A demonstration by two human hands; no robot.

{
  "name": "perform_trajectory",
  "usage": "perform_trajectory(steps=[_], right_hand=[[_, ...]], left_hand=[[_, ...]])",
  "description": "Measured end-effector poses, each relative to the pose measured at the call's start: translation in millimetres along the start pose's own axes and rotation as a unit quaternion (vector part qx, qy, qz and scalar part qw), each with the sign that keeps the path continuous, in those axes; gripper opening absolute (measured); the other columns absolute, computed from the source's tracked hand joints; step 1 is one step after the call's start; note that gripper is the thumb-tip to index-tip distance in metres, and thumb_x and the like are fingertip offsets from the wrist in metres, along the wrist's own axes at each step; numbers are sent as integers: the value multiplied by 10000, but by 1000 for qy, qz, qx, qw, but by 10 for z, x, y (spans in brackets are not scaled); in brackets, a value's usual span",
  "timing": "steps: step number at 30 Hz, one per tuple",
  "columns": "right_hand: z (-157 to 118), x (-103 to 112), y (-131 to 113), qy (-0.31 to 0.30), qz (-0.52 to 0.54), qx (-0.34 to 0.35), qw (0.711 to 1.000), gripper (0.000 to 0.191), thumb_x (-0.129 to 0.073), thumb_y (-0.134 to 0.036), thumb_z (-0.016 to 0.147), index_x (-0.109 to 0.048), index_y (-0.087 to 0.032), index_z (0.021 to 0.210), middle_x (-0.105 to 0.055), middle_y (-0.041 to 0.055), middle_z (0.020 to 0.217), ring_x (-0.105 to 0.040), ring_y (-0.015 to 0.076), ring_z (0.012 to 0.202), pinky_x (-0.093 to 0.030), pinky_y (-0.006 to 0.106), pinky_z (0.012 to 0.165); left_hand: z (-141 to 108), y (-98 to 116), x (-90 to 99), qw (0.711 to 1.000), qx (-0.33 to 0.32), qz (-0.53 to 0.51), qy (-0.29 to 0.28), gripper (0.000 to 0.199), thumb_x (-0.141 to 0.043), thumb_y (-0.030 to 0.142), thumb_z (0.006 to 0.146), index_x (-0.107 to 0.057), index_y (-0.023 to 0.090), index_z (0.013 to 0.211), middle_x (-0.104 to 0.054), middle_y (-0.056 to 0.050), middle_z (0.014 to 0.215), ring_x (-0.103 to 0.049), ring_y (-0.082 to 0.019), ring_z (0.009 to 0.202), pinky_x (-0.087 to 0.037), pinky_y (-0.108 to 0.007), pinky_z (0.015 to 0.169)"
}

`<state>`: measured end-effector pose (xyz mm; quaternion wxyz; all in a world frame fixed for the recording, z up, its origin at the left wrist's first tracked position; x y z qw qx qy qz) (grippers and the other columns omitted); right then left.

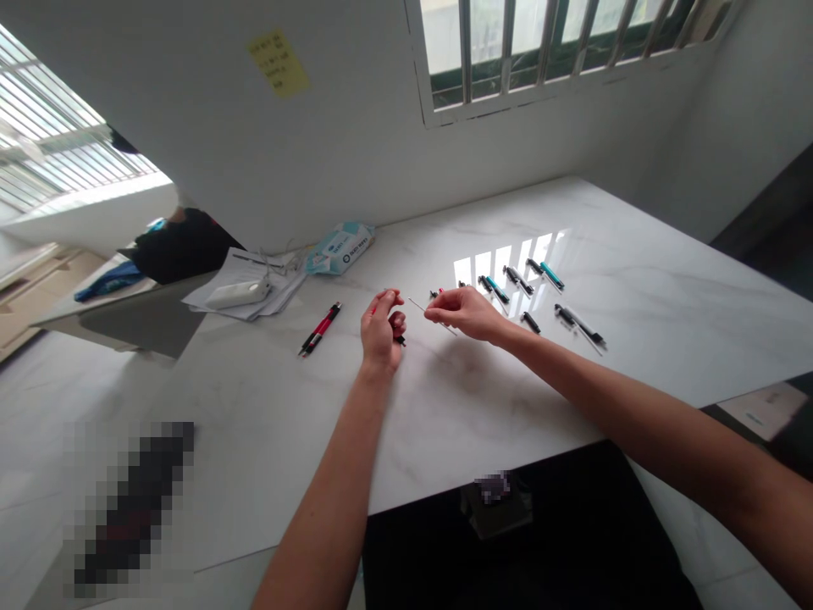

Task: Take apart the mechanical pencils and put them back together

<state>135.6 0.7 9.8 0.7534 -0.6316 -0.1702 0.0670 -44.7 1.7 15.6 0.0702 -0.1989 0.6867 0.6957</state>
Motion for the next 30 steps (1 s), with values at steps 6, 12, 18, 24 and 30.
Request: perform_trajectory(steps=[6, 12, 18, 24, 30], right_hand=[[-7, 94, -88, 54, -43, 40, 997, 287, -756, -454, 854, -776, -180, 939, -722, 25, 724, -609, 138, 631, -462, 277, 591], [-100, 402, -316, 151, -57, 98, 982, 216, -750, -400, 879, -754, -208, 977, -778, 37, 834, -684, 157, 692, -558, 312, 681], [-516, 890, -343, 241, -131, 100, 957, 217, -753, -386, 872, -773, -201, 984, -787, 60, 864, -739, 206, 780, -608, 375, 759], [-1009, 1182, -233, 244, -380, 42, 891, 147, -685, -344, 909, -789, -242, 933, -769, 16, 781, -699, 193, 661, -538, 343, 682], [-1231, 1057, -36, 218, -488, 20, 845, 152, -643, -287, 927, -792, -253, 927, -753, 35, 769, -689, 221, 696, -486, 345, 670]], left_hand=[[13, -49, 8, 992, -37, 119, -1, 313, -759, 464, 780, -714, 156, 814, -615, 3, 773, -348, -21, 460, -204, -196, 404], [-12, -118, -37, 976, -58, 198, -72, 386, -822, 481, 759, -798, 125, 905, -715, -57, 781, -428, -51, 507, -298, -205, 453], [-40, -83, -21, 953, -102, 271, -87, 370, -789, 507, 807, -790, 149, 903, -723, -59, 737, -533, -104, 561, -364, -217, 512], [-169, -39, -91, 881, -168, 419, -141, 279, -681, 464, 907, -786, 212, 852, -752, -30, 794, -506, -116, 551, -378, -244, 584], [-285, -109, -190, 812, -183, 521, -189, 284, -615, 428, 940, -753, 234, 785, -744, -21, 772, -557, -154, 608, -391, -279, 664]])
Point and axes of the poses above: each hand's wrist, its own z-axis towards the middle knuckle, its own x-axis out of the back of the hand, y = z × x, the point moved 1 cm from there along z, towards the middle knuckle
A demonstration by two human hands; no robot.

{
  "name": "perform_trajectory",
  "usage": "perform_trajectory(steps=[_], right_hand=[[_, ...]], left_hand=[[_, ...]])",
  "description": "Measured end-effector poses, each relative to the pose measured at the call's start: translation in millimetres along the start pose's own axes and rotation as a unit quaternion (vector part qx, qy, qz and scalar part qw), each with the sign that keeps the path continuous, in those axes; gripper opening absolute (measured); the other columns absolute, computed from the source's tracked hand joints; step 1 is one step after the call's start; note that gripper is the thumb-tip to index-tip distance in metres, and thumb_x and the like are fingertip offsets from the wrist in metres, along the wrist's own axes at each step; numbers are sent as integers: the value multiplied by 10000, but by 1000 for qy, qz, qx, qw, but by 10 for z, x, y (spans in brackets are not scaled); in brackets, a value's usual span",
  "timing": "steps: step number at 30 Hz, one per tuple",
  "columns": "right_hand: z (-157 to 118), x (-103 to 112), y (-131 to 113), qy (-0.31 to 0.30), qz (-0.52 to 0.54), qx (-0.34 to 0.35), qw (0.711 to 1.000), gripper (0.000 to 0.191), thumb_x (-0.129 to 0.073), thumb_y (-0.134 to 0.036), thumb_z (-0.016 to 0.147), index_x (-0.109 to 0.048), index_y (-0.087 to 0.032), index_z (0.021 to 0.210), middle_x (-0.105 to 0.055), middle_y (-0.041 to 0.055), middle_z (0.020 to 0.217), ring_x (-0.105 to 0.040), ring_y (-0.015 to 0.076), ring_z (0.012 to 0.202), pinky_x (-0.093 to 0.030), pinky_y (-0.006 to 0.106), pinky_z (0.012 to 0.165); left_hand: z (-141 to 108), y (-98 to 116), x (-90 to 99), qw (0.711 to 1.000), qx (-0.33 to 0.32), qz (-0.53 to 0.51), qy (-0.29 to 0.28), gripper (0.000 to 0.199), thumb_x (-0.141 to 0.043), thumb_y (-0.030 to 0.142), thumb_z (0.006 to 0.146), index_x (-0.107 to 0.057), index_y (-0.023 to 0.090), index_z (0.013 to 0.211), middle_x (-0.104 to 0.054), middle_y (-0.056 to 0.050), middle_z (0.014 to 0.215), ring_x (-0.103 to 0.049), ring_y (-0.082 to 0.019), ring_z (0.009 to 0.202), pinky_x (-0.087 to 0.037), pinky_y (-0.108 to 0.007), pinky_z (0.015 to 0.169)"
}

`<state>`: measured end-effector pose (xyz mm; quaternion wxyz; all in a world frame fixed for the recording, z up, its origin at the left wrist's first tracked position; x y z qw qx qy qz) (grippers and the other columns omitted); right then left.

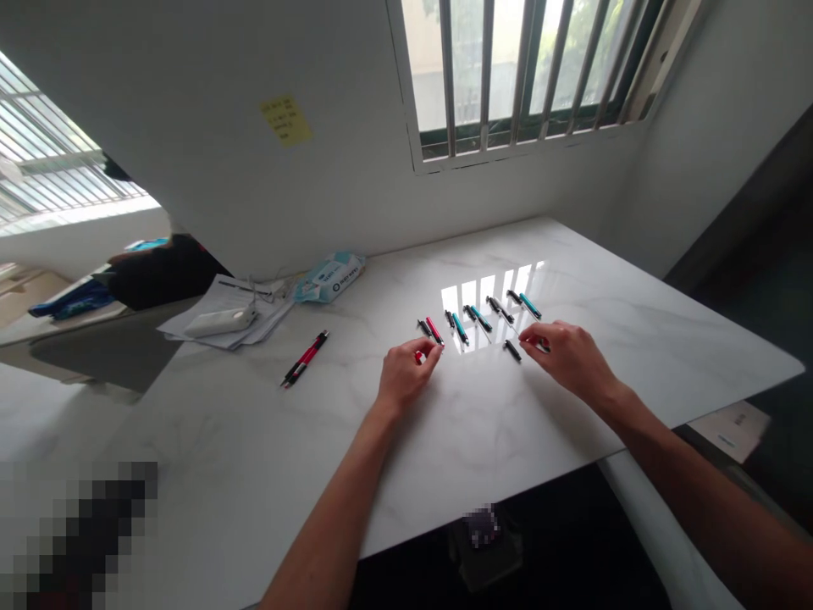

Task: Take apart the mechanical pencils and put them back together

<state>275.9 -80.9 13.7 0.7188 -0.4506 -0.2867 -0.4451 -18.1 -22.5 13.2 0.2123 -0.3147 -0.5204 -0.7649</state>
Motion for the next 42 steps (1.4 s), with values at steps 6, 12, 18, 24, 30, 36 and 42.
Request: perform_trajectory(steps=[6, 12, 18, 24, 30, 36, 42], right_hand=[[-108, -72, -37, -33, -51, -21, 998, 133, -653, -229, 914, -781, -259, 895, -760, 30, 769, -684, 245, 720, -462, 357, 663], [-216, -125, -55, -11, -37, -6, 999, 145, -628, -203, 915, -764, -252, 928, -775, 34, 811, -694, 262, 791, -481, 375, 735], [-425, -156, -144, 101, 61, 20, 993, 154, -593, -240, 968, -747, -230, 971, -796, 63, 930, -697, 258, 845, -508, 413, 850], [-462, -179, -123, 96, 113, -1, 989, 140, -604, -234, 945, -743, -244, 962, -789, 49, 914, -683, 265, 843, -528, 425, 854], [-445, -183, -114, 103, 134, -23, 985, 149, -598, -222, 936, -743, -254, 947, -784, 45, 914, -689, 269, 859, -547, 433, 857], [-454, -128, -222, 86, 173, 24, 981, 143, -584, -253, 969, -727, -262, 960, -763, 54, 891, -696, 270, 865, -557, 430, 835], [-506, -185, -534, 49, 266, -22, 962, 199, -693, -359, 928, -684, -260, 1100, -765, 71, 1060, -731, 247, 821, -602, 398, 729]], left_hand=[[-50, 275, -212, 988, -23, 120, -90, 229, -600, 353, 919, -714, 235, 759, -718, -57, 740, -573, -187, 611, -371, -315, 661], [-15, 563, -530, 972, -19, 198, -128, 230, -589, 359, 918, -735, 229, 796, -729, -96, 785, -651, -240, 710, -433, -342, 697], [92, 754, -823, 970, 26, 209, -119, 303, -560, 412, 956, -769, 200, 902, -751, -150, 854, -705, -295, 803, -477, -379, 731], [115, 837, -879, 986, 31, 132, -99, 335, -576, 481, 958, -776, 213, 932, -755, -121, 827, -697, -284, 800, -484, -374, 746], [157, 736, -595, 995, 6, -30, -92, 224, -558, 340, 959, -700, 246, 1105, -734, -59, 889, -656, -238, 799, -480, -355, 787], [82, 550, -506, 942, 33, -321, -90, 295, -470, 394, 1005, -685, 196, 1051, -639, -55, 910, -546, -159, 723, -460, -284, 678], [3, 568, -526, 903, 34, -420, -84, 406, -571, 541, 982, -752, 184, 1052, -628, -70, 940, -570, -173, 859, -486, -284, 780]])
Point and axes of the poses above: each hand's wrist, its own z-axis towards the middle knuckle, its own x-axis out of the back of the hand, y = z × x, the point moved 1 cm from there along z, towards the middle knuckle
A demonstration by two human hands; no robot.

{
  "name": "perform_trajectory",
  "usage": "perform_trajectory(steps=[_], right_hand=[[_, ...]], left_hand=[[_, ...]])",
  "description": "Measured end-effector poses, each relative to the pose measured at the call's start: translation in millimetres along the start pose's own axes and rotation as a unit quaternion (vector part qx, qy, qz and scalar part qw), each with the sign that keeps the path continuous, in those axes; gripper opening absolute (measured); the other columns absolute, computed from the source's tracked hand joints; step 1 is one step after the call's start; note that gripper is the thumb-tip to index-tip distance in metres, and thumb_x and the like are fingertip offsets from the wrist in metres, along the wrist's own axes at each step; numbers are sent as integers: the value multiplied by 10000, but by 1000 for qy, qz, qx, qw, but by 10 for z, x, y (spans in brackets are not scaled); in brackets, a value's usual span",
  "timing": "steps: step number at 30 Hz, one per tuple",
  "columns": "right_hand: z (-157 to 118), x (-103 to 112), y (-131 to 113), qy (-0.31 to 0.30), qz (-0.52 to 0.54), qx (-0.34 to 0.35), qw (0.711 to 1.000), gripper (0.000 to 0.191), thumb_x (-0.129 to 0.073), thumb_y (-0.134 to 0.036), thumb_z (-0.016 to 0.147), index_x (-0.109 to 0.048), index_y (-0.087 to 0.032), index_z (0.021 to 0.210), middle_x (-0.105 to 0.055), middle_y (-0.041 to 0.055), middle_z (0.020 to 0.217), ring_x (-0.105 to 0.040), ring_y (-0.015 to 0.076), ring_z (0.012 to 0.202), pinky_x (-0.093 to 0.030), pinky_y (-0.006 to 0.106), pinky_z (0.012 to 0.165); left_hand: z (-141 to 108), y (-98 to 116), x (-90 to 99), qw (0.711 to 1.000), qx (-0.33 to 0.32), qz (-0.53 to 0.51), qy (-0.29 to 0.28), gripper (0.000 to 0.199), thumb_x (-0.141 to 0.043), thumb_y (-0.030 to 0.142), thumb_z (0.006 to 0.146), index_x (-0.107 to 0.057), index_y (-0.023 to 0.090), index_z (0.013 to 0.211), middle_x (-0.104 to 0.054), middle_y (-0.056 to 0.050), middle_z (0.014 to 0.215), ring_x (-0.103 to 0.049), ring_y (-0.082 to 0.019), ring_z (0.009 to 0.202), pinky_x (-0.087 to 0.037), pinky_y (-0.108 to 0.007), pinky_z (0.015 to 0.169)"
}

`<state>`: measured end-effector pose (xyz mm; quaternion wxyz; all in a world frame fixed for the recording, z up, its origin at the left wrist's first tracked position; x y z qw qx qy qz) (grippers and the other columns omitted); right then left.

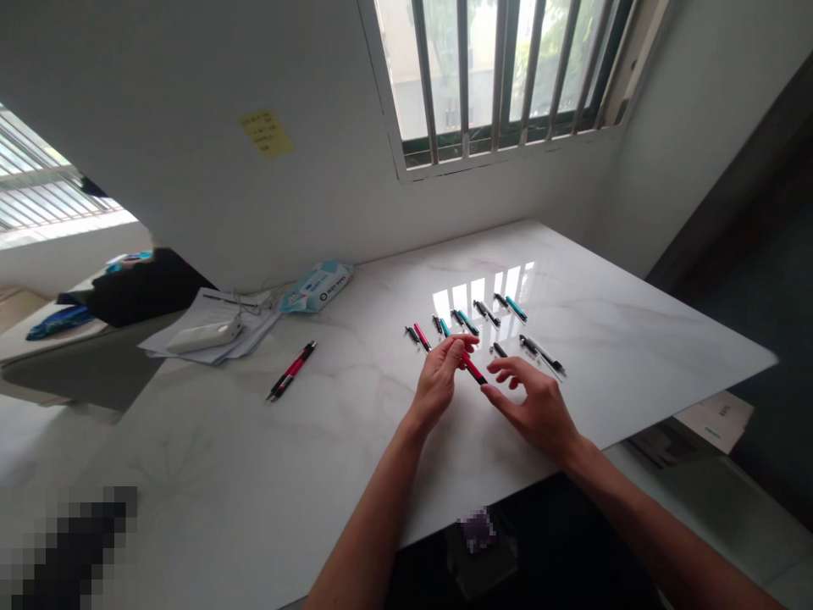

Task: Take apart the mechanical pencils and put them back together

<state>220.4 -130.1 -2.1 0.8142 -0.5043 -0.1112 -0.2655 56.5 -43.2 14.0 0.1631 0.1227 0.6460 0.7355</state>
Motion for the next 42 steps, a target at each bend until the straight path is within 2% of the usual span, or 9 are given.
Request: perform_trajectory(steps=[6, 9, 11, 14, 19, 24, 28, 35, 42], right_hand=[[179, -148, -154, 22, 84, -43, 995, 134, -687, -353, 940, -701, -243, 1014, -771, 45, 907, -752, 220, 744, -641, 381, 746], [388, -121, -198, 17, 101, -24, 994, 308, -739, -380, 908, -699, -246, 1183, -788, 45, 937, -774, 227, 808, -658, 398, 810], [527, -116, -205, -13, 120, -8, 993, 346, -750, -386, 902, -701, -248, 1216, -792, 41, 960, -774, 219, 842, -659, 390, 837], [710, -135, -141, -25, 129, 1, 991, 210, -724, -397, 925, -758, -231, 1050, -788, 39, 930, -757, 202, 824, -645, 368, 822], [879, -166, 92, -24, 151, -46, 987, 270, -756, -447, 886, -771, -201, 995, -760, 47, 820, -699, 195, 727, -588, 342, 689], [840, -167, 223, -20, 167, -70, 983, 268, -748, -439, 878, -743, -192, 983, -736, 46, 811, -660, 179, 698, -541, 321, 642], [780, -88, 274, 22, 154, -93, 983, 234, -757, -417, 856, -675, -202, 899, -732, 46, 840, -693, 198, 767, -561, 328, 678], [542, 191, 330, 64, 48, -91, 993, 152, -736, -365, 882, -709, -224, 932, -759, 40, 912, -719, 222, 828, -577, 376, 785], [218, 347, 375, 99, -74, -48, 991, 99, -712, -325, 917, -745, -241, 957, -764, 21, 920, -714, 204, 769, -572, 356, 769]], left_hand=[[6, 0, 60, 995, 35, -91, 15, 481, -672, 591, 921, -770, 154, 1097, -455, 23, 669, -419, -104, 622, -366, -241, 587], [28, -17, 109, 989, 36, -137, 45, 461, -772, 545, 858, -772, 128, 1053, -457, 36, 638, -413, -86, 596, -341, -226, 557], [41, -26, 138, 984, 39, -162, 70, 434, -814, 507, 830, -765, 127, 1035, -496, 35, 639, -444, -78, 591, -364, -217, 561], [48, -34, 182, 972, 54, -194, 117, 418, -859, 468, 790, -755, 135, 1021, -578, 17, 692, -517, -74, 617, -417, -204, 588], [35, -63, 236, 958, 107, -221, 149, 366, -867, 351, 791, -769, 103, 1041, -679, -50, 871, -575, -63, 681, -468, -186, 634], [15, -93, 208, 938, 176, -273, 124, 209, -793, 214, 822, -746, 89, 984, -587, -12, 770, -461, -36, 582, -371, -171, 525], [9, -63, 227, 920, 199, -313, 127, 365, -673, 14, 747, -735, 111, 1093, -564, -19, 816, -464, -51, 606, -377, -182, 524], [57, -94, 350, 891, 166, -364, 213, 650, -431, -160, 543, -724, 114, 1054, -586, -57, 888, -562, -86, 739, -509, -177, 694], [72, -108, 328, 884, 172, -372, 224, 654, -415, -188, 570, -708, 96, 1081, -601, -66, 870, -628, -105, 802, -569, -199, 825]])
Point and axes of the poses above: each hand's wrist, its own z-axis towards the middle knuckle, its own x-axis out of the back of the hand, y = z × x, the point moved 1 cm from there along z, towards the middle knuckle
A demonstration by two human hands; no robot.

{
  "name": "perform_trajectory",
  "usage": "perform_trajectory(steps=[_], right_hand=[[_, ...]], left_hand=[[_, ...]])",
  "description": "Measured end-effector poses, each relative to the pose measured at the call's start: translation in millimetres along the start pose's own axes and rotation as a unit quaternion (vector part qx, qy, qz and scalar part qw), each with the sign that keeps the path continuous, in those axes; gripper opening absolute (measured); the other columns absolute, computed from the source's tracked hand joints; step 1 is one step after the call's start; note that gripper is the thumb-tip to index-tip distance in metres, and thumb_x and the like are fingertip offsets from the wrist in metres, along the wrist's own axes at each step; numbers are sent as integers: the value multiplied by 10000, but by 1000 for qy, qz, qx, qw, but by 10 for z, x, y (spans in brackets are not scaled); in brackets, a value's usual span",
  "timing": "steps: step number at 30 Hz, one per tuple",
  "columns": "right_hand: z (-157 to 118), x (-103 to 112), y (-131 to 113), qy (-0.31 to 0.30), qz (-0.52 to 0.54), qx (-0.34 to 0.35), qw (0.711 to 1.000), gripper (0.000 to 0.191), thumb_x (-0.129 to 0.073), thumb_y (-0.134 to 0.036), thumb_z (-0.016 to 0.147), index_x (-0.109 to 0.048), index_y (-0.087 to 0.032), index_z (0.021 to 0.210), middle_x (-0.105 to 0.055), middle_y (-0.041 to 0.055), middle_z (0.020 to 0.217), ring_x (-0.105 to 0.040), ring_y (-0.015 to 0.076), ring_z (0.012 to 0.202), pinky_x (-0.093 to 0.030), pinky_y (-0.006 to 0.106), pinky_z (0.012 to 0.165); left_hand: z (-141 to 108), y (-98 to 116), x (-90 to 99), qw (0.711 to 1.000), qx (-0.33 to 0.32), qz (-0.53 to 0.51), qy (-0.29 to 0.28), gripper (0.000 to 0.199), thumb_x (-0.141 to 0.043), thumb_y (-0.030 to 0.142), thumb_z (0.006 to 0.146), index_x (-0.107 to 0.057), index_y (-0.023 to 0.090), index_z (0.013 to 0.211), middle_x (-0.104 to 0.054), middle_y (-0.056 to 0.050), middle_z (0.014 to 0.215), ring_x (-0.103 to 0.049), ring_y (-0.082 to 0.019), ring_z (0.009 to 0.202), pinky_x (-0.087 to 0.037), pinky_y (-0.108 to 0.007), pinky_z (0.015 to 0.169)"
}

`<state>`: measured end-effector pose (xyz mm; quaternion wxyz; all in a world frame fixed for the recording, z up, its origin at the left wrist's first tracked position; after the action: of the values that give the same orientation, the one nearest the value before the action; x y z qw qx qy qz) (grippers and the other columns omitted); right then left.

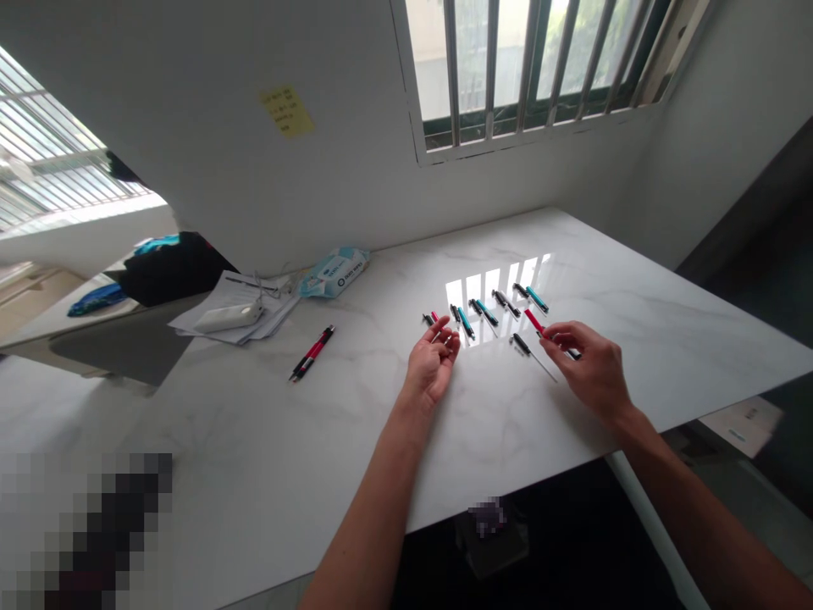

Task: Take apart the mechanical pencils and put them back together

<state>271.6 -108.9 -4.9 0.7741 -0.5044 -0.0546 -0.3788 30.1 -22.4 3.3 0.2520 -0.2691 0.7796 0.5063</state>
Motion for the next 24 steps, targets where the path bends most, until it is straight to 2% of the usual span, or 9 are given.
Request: perform_trajectory(steps=[4, 9, 14, 20, 24], right_hand=[[-102, 40, 50, 20, -54, 44, 997, 88, -681, -294, 939, -742, -232, 946, -763, 32, 965, -692, 194, 739, -560, 351, 747], [-148, 15, 64, 22, -89, 63, 994, 106, -658, -285, 953, -739, -223, 924, -748, 38, 949, -679, 185, 726, -545, 339, 751], [-163, -38, 127, -10, -111, 44, 993, 151, -656, -341, 960, -755, -228, 939, -749, 41, 905, -698, 202, 709, -526, 353, 729], [-176, -87, 177, -49, -142, 40, 988, 243, -610, -418, 988, -756, -234, 926, -753, 61, 848, -658, 219, 624, -483, 384, 670], [-159, -81, 142, -59, -147, 46, 986, 210, -616, -391, 984, -750, -239, 929, -754, 64, 855, -680, 256, 717, -490, 397, 698]], left_hand=[[-44, -18, -36, 1000, 8, 14, -11, 631, -434, -193, 606, -691, 119, 1091, -633, -73, 920, -692, -140, 903, -591, -264, 951], [-72, -22, -59, 999, 11, 27, -21, 539, -493, -185, 668, -677, 121, 1072, -632, -52, 869, -707, -135, 880, -583, -275, 993], [-70, -29, -53, 999, 16, 41, -23, 489, -530, -172, 701, -672, 141, 1049, -662, -50, 876, -722, -138, 897, -596, -274, 981], [-82, -43, -58, 996, 14, 71, -58, 418, -622, -130, 733, -682, 131, 1052, -689, -62, 935, -739, -168, 986, -581, -301, 1032], [-113, -58, -78, 992, 25, 97, -80, 436, -662, -117, 728, -692, 138, 1081, -707, -77, 1025, -743, -190, 1035, -563, -333, 1071]])
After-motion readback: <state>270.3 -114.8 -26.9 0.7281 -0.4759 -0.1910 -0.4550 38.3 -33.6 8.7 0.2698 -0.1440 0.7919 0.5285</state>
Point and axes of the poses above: each hand's wrist, its own z-axis towards the middle knuckle, its own x-axis out of the back of the hand, y = z × x, the point moved 1 cm from there along z, towards the middle knuckle
